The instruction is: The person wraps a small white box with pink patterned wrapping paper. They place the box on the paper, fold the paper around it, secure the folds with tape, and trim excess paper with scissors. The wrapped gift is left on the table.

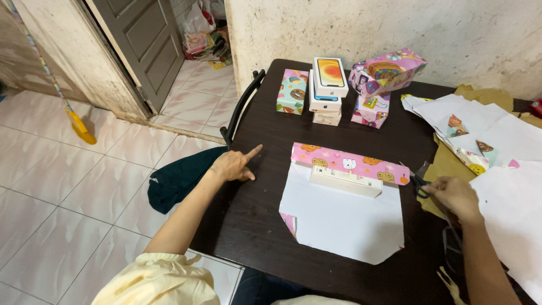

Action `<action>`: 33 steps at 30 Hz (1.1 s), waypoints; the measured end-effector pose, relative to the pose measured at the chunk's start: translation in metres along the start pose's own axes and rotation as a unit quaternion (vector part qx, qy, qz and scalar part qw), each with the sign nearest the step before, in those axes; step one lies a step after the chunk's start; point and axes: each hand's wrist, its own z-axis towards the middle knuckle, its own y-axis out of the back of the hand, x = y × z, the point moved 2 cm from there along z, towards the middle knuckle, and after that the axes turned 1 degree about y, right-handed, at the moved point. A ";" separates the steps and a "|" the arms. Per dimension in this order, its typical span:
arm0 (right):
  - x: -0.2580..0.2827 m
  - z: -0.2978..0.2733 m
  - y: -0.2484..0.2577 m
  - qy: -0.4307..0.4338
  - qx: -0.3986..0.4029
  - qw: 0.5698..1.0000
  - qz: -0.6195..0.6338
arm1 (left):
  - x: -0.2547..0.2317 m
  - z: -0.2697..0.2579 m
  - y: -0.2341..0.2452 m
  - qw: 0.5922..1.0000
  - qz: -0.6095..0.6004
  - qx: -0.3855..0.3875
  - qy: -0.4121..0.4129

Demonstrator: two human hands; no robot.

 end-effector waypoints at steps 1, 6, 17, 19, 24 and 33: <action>0.014 -0.008 0.008 0.012 -0.037 0.999 0.035 | 0.000 -0.003 0.001 1.000 -0.016 -0.016 -0.005; 0.133 -0.064 -0.005 0.210 -0.079 0.951 0.211 | -0.012 -0.013 -0.008 0.982 -0.122 -0.131 -0.067; 0.367 -0.041 -0.149 0.254 0.218 0.898 0.285 | -0.044 -0.014 -0.047 0.956 -0.176 -0.222 -0.077; 0.375 -0.039 -0.158 0.300 0.170 0.898 0.274 | -0.044 -0.013 -0.049 0.956 -0.173 -0.222 -0.077; 0.385 -0.034 -0.170 0.287 0.144 0.918 0.231 | -0.038 -0.013 -0.047 0.968 -0.115 -0.212 -0.076; 0.384 -0.031 -0.168 0.261 0.177 0.917 0.246 | -0.028 -0.024 -0.022 0.982 -0.012 -0.186 0.036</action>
